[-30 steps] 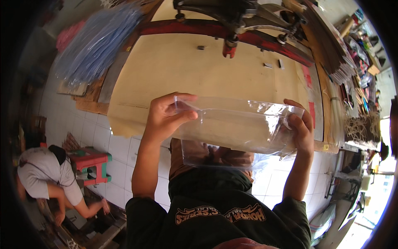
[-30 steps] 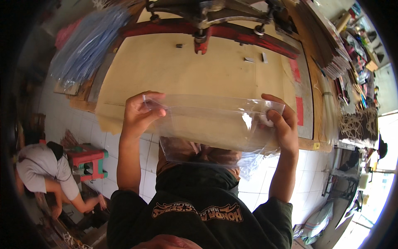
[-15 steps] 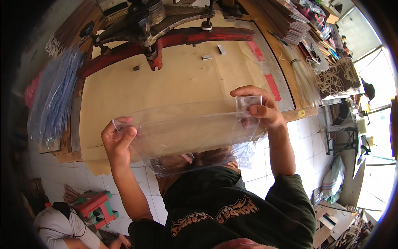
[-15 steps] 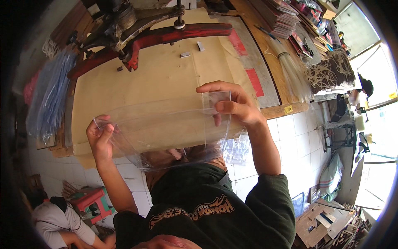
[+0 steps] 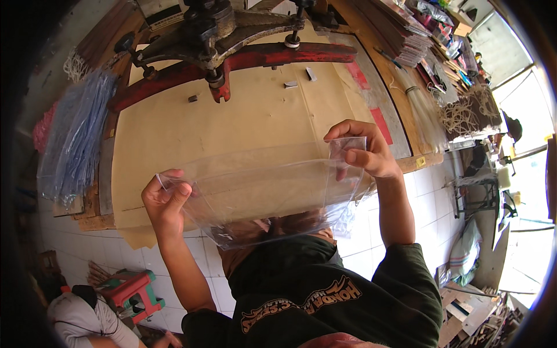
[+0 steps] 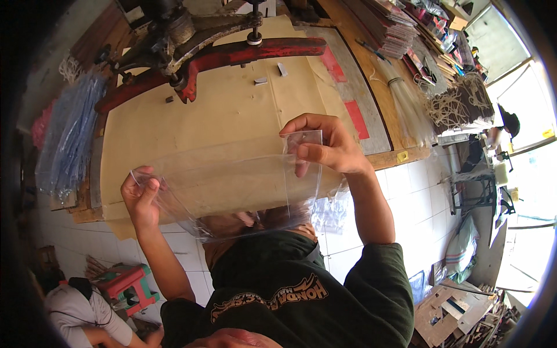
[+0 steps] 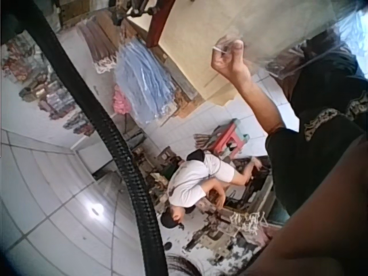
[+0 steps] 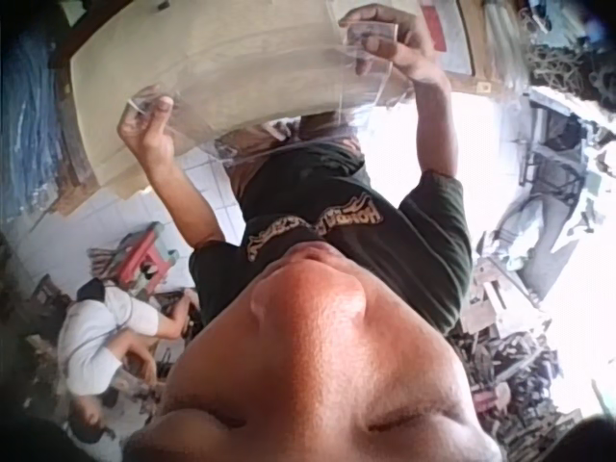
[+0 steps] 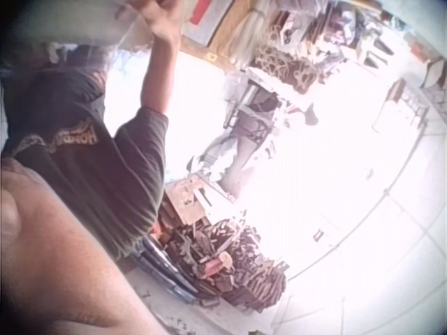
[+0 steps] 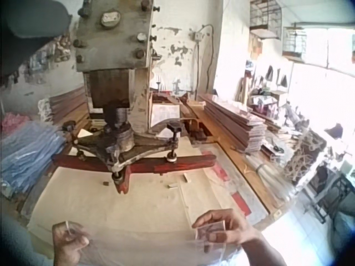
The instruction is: The person positions a plastic sheet on a work surface, aligns a mechanical press arm, and then manipulates the sheet to form or seal a plastic bag using the machine.
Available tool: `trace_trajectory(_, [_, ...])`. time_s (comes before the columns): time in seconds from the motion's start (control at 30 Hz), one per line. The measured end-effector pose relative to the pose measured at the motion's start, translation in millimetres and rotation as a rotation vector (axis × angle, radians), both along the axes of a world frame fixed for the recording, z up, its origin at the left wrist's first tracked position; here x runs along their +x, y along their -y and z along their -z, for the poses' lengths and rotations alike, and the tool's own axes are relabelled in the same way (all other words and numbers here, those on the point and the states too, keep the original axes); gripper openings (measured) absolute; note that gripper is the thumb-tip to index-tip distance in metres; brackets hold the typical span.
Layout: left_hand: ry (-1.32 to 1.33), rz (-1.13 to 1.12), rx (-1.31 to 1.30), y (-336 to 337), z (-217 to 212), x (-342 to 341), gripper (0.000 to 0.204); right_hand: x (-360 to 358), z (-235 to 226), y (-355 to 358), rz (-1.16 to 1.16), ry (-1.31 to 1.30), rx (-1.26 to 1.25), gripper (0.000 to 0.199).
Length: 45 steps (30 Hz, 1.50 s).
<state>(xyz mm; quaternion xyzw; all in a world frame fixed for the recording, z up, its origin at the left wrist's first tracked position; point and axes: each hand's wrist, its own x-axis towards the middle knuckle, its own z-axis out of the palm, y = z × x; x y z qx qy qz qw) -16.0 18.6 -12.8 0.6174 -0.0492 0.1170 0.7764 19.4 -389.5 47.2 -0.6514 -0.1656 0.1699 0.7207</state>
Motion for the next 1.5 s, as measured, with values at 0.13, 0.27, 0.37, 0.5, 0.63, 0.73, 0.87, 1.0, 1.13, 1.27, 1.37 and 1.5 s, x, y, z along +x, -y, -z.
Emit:
trace_trajectory(0.13, [0.011,-0.016,0.006,0.6,-0.1,-0.6,0.033,0.1,-1.6,-0.2,0.013,-0.034,-0.008,0.052])
trace_trajectory(0.27, [0.017,-0.014,-0.011,3.3,-2.1,-2.0,0.033,1.3,4.3,4.2,-0.017,0.025,0.007,0.063])
trace_trajectory(0.37, [0.025,-0.010,-0.004,-0.7,1.7,-1.3,0.033,5.4,9.3,3.5,-0.047,0.146,0.010,0.066])
trace_trajectory(0.5, [0.038,-0.027,-0.006,-2.7,4.6,-1.8,0.034,12.0,5.7,7.7,-0.139,0.215,-0.056,0.064])
trace_trajectory(0.63, [0.036,-0.065,0.037,-2.0,4.7,-2.8,0.037,18.6,0.4,11.4,-0.223,0.249,-0.144,0.057])
trace_trajectory(0.73, [0.044,-0.070,0.021,0.9,3.7,-3.5,0.038,19.7,-4.0,9.8,-0.234,0.253,-0.217,0.053])
trace_trajectory(0.87, [0.068,-0.050,0.041,-0.7,5.9,-5.5,0.036,25.1,-12.0,9.3,-0.285,0.350,-0.340,0.051])
trace_trajectory(1.0, [0.100,-0.065,0.070,-2.7,7.5,-5.8,0.033,26.5,-14.7,7.1,-0.213,0.470,-0.411,0.046])
trace_trajectory(1.13, [0.142,-0.120,0.089,3.6,3.1,-10.1,0.029,21.6,-26.3,1.5,-0.119,0.675,-0.578,0.040])
trace_trajectory(1.27, [0.206,-0.215,0.150,9.9,-3.2,-24.0,0.030,9.8,-37.4,-1.2,-0.131,0.602,-0.708,0.040])
trace_trajectory(1.37, [0.268,-0.207,0.153,12.6,-13.3,-34.1,0.029,5.0,-45.5,-3.9,-0.140,0.620,-0.725,0.040])
trace_trajectory(1.5, [0.281,-0.203,0.126,14.2,-19.6,-39.5,0.030,0.0,-59.2,-6.3,-0.166,0.585,-0.758,0.038])
